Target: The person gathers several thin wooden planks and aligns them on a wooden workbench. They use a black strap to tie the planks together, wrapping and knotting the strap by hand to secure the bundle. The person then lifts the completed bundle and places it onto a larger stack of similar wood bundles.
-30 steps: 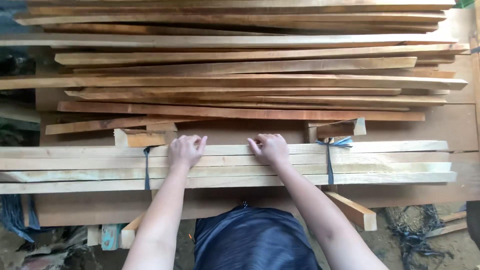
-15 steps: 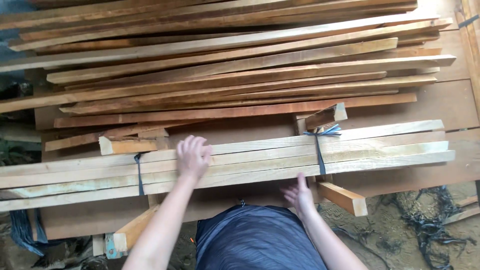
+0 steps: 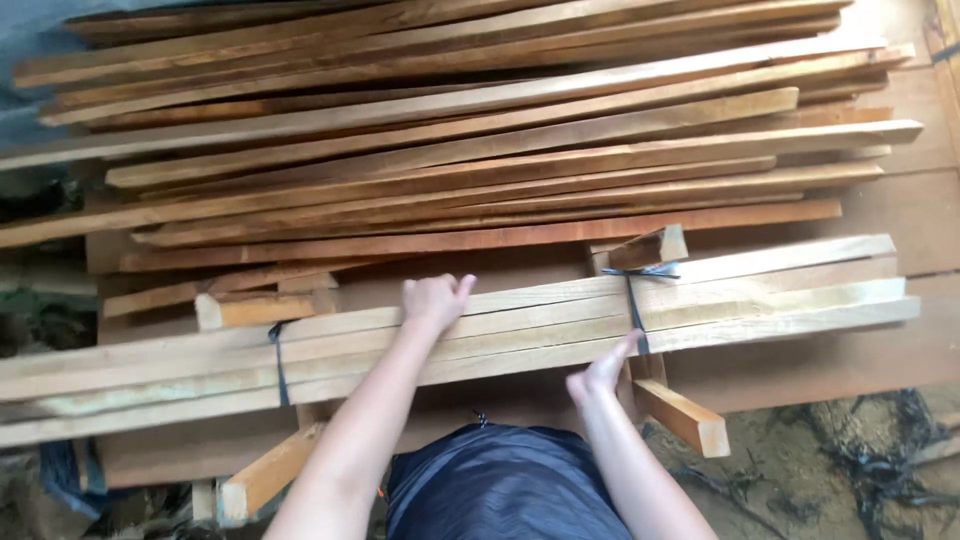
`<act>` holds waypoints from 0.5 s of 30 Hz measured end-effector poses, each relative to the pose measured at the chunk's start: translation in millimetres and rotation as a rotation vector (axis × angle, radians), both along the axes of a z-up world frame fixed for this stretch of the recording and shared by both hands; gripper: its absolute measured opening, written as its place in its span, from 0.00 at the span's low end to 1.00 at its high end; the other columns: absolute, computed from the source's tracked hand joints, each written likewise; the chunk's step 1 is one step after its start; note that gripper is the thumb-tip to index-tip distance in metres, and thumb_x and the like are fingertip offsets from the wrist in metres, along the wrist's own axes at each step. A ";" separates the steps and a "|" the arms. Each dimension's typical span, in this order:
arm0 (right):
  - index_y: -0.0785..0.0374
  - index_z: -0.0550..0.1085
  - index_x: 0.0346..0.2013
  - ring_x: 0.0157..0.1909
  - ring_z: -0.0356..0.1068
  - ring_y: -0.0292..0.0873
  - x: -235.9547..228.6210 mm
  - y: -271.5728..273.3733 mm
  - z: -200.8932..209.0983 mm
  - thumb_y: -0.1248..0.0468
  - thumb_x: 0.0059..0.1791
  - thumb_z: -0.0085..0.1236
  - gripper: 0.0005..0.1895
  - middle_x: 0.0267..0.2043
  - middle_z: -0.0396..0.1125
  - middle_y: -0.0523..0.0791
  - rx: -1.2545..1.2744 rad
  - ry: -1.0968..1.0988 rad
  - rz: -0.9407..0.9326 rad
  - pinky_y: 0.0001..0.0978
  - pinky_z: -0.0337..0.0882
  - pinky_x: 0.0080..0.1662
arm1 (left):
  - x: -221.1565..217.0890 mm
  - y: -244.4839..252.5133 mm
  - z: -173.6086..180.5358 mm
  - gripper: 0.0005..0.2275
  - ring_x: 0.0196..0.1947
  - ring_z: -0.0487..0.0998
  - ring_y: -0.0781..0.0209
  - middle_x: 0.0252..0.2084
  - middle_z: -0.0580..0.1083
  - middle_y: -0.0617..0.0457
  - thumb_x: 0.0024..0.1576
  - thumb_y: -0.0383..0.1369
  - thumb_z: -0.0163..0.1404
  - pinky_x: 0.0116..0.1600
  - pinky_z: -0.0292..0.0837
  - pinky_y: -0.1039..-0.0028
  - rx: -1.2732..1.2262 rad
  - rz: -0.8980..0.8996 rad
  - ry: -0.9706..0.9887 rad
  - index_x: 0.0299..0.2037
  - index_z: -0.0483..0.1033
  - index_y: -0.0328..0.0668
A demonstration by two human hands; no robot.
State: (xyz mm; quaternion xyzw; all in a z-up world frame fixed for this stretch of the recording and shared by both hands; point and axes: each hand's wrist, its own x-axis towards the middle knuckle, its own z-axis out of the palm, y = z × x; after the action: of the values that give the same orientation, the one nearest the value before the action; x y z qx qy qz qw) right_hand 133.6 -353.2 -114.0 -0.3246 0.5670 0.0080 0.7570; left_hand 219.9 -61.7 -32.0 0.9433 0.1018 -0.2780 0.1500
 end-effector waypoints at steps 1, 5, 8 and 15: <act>0.45 0.52 0.76 0.78 0.45 0.54 13.3 16.5 37.1 0.17 0.42 0.48 0.58 0.79 0.44 0.47 -0.004 0.003 -0.013 0.61 0.42 0.75 | -2.9 -8.2 -7.1 0.28 0.51 0.82 0.47 0.42 0.83 0.48 0.64 0.58 0.30 0.62 0.62 0.53 -0.004 -0.013 0.003 0.41 0.84 0.54; 0.58 0.45 0.77 0.80 0.39 0.49 58.0 56.6 116.1 0.23 0.45 0.46 0.60 0.80 0.38 0.50 -0.185 0.125 -0.244 0.45 0.40 0.78 | -2.8 -20.2 -23.8 0.30 0.47 0.84 0.47 0.36 0.83 0.50 0.62 0.58 0.24 0.54 0.70 0.57 0.030 -0.027 0.038 0.36 0.84 0.60; 0.63 0.52 0.74 0.78 0.46 0.50 61.3 56.3 107.1 0.24 0.43 0.53 0.61 0.78 0.47 0.53 -0.217 0.192 -0.266 0.44 0.48 0.76 | -2.2 -19.3 -14.0 0.27 0.44 0.84 0.46 0.33 0.82 0.49 0.62 0.57 0.28 0.51 0.73 0.58 0.026 -0.024 -0.012 0.34 0.83 0.60; 0.68 0.53 0.73 0.77 0.48 0.52 63.1 54.1 112.4 0.24 0.43 0.55 0.62 0.76 0.49 0.57 -0.205 0.150 -0.265 0.46 0.53 0.74 | -15.1 -16.2 -41.8 0.22 0.49 0.80 0.57 0.38 0.81 0.59 0.64 0.55 0.32 0.55 0.70 0.60 0.006 -0.140 -0.286 0.37 0.80 0.61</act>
State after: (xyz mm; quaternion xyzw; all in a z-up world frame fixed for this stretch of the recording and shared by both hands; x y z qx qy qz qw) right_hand 196.7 -299.1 -1.7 -0.3211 0.6576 -0.1254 0.6698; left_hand 204.8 -77.9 -73.8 0.9786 0.0143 -0.1502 0.1402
